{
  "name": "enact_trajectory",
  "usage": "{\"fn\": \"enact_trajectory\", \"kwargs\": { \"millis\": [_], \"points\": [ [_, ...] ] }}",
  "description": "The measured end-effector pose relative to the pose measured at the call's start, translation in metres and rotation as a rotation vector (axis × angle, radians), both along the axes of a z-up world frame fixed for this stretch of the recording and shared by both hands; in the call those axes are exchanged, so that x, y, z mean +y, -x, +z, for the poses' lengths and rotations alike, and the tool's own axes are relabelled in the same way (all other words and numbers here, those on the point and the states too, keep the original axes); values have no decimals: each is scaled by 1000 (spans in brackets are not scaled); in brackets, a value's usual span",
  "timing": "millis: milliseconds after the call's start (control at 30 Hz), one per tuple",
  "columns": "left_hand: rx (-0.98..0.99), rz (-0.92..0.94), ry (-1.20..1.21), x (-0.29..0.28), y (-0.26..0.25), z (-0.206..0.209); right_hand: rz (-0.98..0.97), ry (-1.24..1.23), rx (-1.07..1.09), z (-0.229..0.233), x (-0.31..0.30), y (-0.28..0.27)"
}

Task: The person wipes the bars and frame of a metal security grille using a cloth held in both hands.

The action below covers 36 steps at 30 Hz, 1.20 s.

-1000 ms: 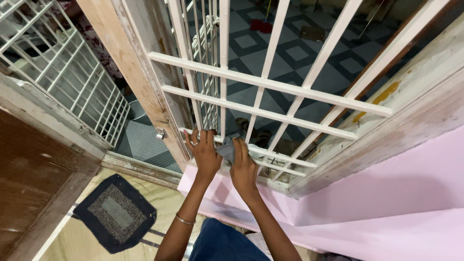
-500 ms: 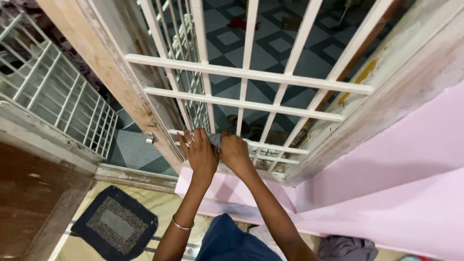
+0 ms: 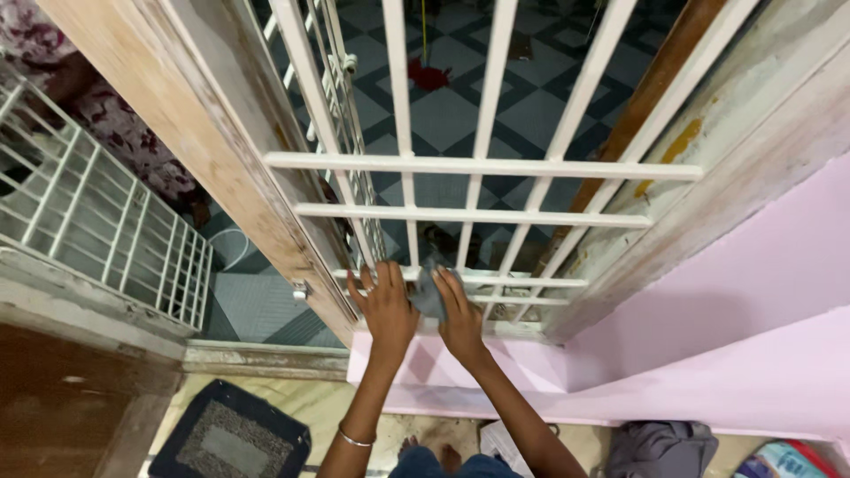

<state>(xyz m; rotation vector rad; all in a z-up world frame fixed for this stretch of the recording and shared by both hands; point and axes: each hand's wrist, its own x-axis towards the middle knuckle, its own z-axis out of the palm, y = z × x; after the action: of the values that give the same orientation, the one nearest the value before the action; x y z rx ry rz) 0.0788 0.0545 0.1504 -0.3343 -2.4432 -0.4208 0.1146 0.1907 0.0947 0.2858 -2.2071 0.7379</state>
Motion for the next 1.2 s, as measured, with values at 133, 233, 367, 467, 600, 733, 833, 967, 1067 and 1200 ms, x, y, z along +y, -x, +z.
{"fn": "enact_trajectory", "kwargs": {
  "millis": [133, 233, 367, 467, 600, 733, 833, 967, 1067, 1200],
  "points": [
    [65, -62, -57, -4, 9, -12, 7, 100, -547, -48, -6, -31],
    [72, -97, -100, -7, 13, -14, -15, 128, -204, -99, -2, -62],
    [77, -162, -84, -17, 18, -23, -37, 402, -278, -139, 15, -88],
    [87, -195, -104, -20, 21, -33, -269, 851, -595, -118, 27, -99],
    [130, -248, -198, -16, 25, -47, -395, 618, -258, -49, 35, -106],
    [139, -267, -186, -21, 29, -51, -478, 593, 33, 12, 40, -117],
    [49, -353, -247, -29, 24, -41, -499, 587, 245, 30, 56, -113],
    [-33, -392, -330, -38, 16, -25, -633, 356, 548, 38, 79, -92],
    [-33, -347, -327, -32, 17, -33, -553, 512, 587, 35, 85, -53],
    [63, -303, -293, -26, 33, -68, -582, 354, 140, 15, 54, -19]
  ]
}}
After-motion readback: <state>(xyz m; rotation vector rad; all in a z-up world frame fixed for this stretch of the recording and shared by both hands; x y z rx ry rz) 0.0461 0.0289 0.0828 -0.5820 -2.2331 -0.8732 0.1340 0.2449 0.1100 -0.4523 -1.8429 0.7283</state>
